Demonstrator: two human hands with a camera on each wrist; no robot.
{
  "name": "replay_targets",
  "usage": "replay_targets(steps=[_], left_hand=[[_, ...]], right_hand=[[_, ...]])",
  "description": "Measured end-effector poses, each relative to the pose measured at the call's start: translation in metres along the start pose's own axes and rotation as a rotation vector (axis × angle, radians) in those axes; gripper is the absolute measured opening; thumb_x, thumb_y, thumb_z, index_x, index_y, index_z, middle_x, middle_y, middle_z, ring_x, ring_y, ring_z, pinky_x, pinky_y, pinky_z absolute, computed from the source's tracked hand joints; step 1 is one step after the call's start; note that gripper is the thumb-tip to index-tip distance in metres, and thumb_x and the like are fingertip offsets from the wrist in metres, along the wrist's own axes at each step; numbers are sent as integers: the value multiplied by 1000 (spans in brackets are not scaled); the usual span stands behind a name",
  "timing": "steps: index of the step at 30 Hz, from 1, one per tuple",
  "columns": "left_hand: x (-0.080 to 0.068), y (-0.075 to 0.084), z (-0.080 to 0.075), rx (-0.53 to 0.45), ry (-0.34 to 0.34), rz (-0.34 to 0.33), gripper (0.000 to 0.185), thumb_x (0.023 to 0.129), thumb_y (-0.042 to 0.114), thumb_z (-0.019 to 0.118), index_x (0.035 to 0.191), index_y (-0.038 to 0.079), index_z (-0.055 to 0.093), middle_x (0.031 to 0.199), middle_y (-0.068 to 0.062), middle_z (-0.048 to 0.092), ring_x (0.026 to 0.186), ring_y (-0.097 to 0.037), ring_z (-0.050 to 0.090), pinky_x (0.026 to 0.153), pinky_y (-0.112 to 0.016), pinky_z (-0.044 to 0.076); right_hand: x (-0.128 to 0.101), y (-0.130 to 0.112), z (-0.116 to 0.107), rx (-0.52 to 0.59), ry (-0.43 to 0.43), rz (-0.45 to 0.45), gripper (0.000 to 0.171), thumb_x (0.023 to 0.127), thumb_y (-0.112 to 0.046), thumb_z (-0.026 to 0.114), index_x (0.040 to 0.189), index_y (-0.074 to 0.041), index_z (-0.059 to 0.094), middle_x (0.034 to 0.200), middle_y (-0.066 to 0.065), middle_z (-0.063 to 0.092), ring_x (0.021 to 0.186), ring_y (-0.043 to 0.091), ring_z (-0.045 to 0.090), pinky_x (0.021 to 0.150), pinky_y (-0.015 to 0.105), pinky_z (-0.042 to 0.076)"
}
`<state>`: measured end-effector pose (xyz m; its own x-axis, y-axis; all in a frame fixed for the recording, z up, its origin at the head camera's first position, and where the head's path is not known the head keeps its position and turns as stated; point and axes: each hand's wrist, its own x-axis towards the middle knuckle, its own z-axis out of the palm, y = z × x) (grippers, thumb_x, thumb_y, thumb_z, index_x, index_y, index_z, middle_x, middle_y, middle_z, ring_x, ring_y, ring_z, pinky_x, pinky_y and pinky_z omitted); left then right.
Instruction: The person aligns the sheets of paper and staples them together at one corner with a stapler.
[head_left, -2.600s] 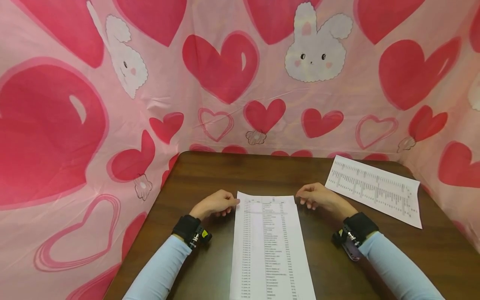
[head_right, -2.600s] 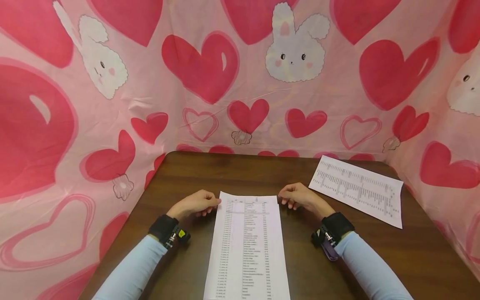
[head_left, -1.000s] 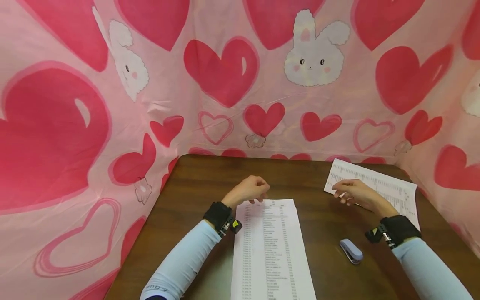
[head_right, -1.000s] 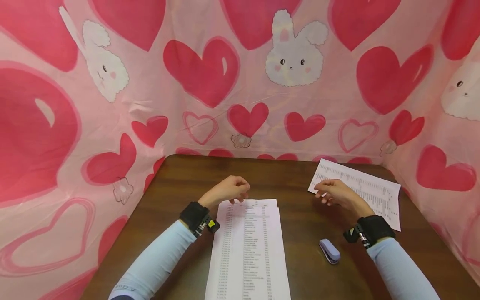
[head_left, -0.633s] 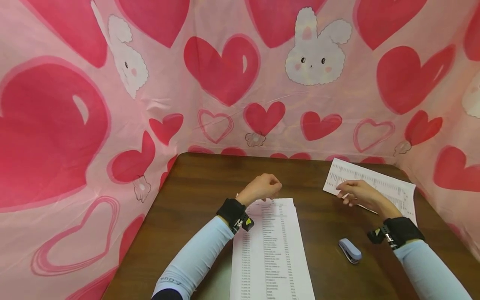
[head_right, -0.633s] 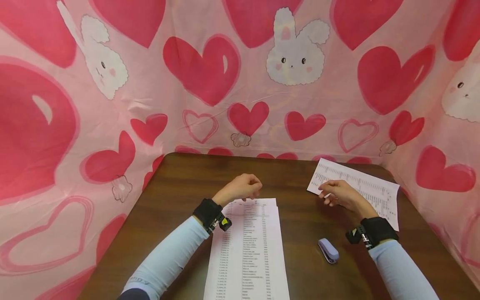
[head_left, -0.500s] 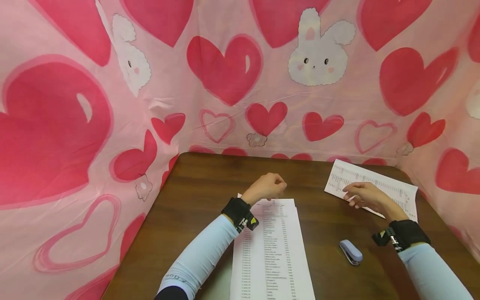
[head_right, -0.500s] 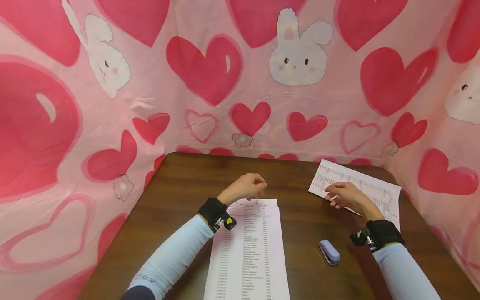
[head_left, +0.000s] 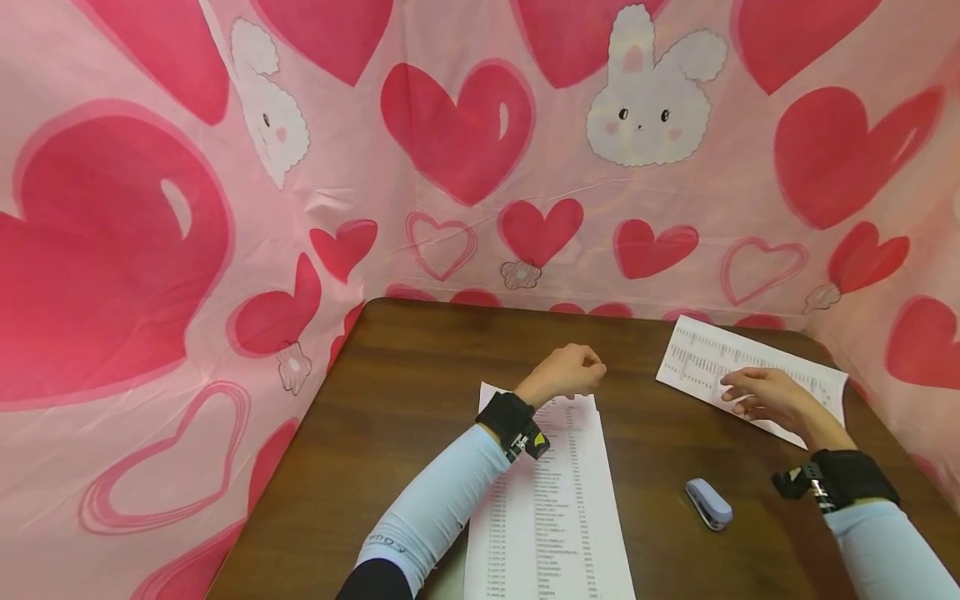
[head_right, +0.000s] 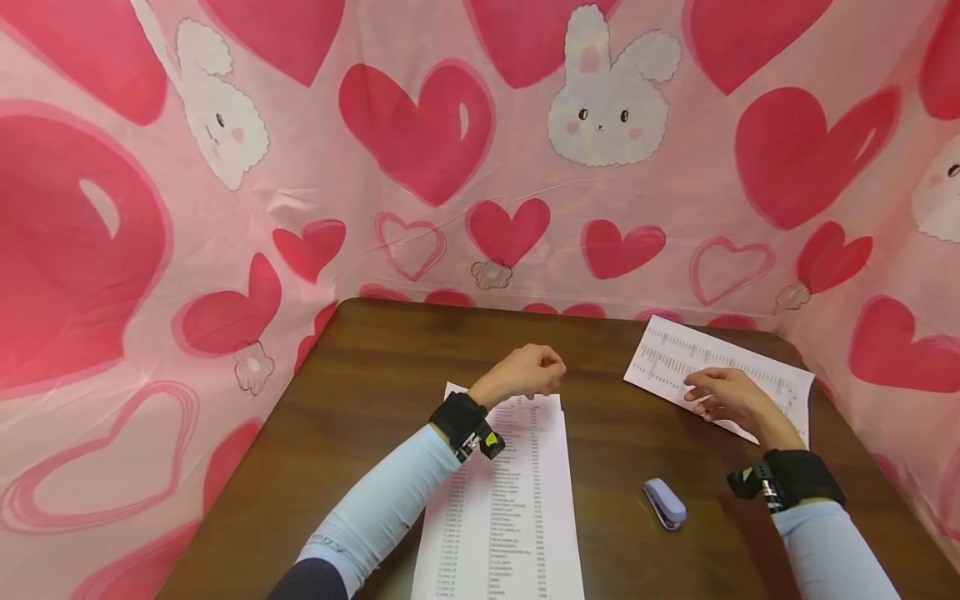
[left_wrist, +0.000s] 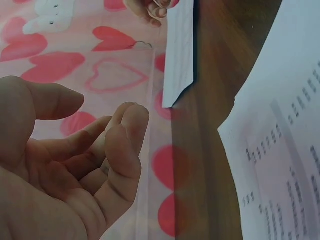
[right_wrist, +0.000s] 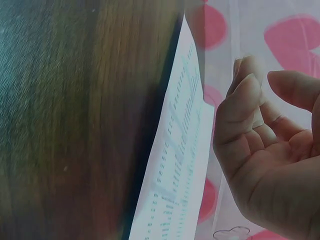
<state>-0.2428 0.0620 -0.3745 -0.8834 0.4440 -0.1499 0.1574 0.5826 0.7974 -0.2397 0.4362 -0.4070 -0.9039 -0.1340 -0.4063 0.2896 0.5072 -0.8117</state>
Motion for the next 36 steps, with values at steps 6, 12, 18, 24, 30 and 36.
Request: replay_targets(steps=[6,12,18,24,30,36], left_hand=[[13,1,9,-48,9,-15,27,98,30,56,113,9,65,98,-11,73,79,-21,71,58,-27,54],[22,-2,20,-80,22,-34,23,96,24,57,110,8,67,90,-8,72,83,-25,73,57,-28,56],[29,-1,33,-90,27,-56,22,95,23,59,111,9,67,85,-1,66,77,-19,70,61,-29,57],[36,7,42,-50,20,-12,34,96,29,60,123,10,63,107,-4,68,74,-22,68,62,-27,54],[40,10,49,-32,1,6,32,96,30,59,121,11,64,105,-2,68,82,-23,70,59,-23,49],[42,8,55,-62,-3,-19,30,95,28,62,119,12,65,107,-2,68,81,-21,69,61,-24,51]], right_hand=[[-6,-4,-5,-5,18,-2,57,103,-35,47,133,14,42,91,-1,70,71,9,64,66,29,55],[-7,-1,-8,-5,10,-6,52,104,-33,46,130,11,46,92,-3,70,72,8,65,66,29,55],[-12,3,-17,-5,17,-28,36,104,-32,47,119,-2,60,92,-4,71,73,8,66,66,29,56],[-20,7,-37,-75,61,-19,40,103,-36,47,118,-1,61,90,-8,71,74,12,66,69,30,56],[-28,16,-51,-73,74,14,30,103,-35,47,111,-13,64,88,-10,71,75,13,67,71,30,57],[-39,25,-64,-140,90,58,47,103,-39,43,118,3,57,89,-9,71,77,15,67,72,31,56]])
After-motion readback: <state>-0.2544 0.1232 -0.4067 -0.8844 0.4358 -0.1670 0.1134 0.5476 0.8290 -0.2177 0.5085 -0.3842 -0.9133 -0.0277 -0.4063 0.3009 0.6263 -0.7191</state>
